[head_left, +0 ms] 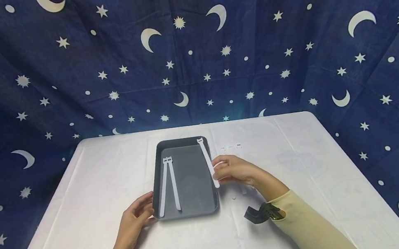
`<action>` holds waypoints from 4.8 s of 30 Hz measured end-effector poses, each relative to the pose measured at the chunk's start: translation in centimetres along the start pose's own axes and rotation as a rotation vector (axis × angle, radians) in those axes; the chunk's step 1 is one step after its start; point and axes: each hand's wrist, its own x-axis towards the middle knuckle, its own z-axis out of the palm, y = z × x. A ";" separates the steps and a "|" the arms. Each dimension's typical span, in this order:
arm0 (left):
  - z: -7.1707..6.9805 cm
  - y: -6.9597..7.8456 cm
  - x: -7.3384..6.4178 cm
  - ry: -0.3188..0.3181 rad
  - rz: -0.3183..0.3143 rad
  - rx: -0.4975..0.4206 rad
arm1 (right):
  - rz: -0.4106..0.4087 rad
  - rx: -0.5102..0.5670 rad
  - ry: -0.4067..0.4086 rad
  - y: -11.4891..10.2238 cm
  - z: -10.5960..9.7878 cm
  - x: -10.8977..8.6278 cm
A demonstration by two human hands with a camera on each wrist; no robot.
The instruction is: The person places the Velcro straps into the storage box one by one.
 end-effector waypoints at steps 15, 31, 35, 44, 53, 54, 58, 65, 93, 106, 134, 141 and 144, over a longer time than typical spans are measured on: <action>0.0 -0.1 0.0 -0.008 0.007 -0.013 | 0.015 0.039 -0.024 0.8 1.8 1.1; 0.0 -0.1 0.1 -0.009 0.010 0.007 | 0.036 0.084 -0.041 1.0 3.9 2.3; -0.1 -0.2 0.1 -0.008 0.014 0.007 | 0.043 0.093 -0.039 1.5 4.3 2.6; -0.1 -0.1 0.3 -0.016 -0.002 -0.007 | 0.052 0.114 -0.048 2.3 5.4 3.4; -0.1 -0.2 0.2 -0.016 -0.006 -0.010 | 0.063 0.137 -0.055 2.9 6.5 3.9; -0.2 -0.2 0.2 -0.016 -0.004 -0.011 | 0.066 0.140 -0.054 2.9 6.6 3.9; -0.2 -0.2 0.2 -0.019 0.005 -0.014 | 0.075 0.141 -0.057 3.2 6.8 4.0; -0.2 -0.2 0.2 -0.016 0.000 -0.004 | 0.096 0.134 -0.052 3.4 7.2 4.3; -0.3 0.0 0.1 -0.017 0.004 -0.012 | 0.052 0.025 0.084 5.1 9.7 5.0; -0.3 0.1 0.2 -0.017 0.006 -0.020 | -0.034 -0.101 0.145 5.3 10.4 4.9; -0.2 0.0 0.2 -0.012 -0.006 -0.014 | -0.033 -0.332 0.421 1.2 1.9 -0.5; -0.3 0.1 0.2 -0.006 0.000 -0.009 | 0.041 -0.493 0.613 2.2 -2.7 -3.2; -0.3 0.0 0.2 -0.007 -0.008 -0.012 | 0.083 -0.513 0.645 3.0 -3.6 -3.7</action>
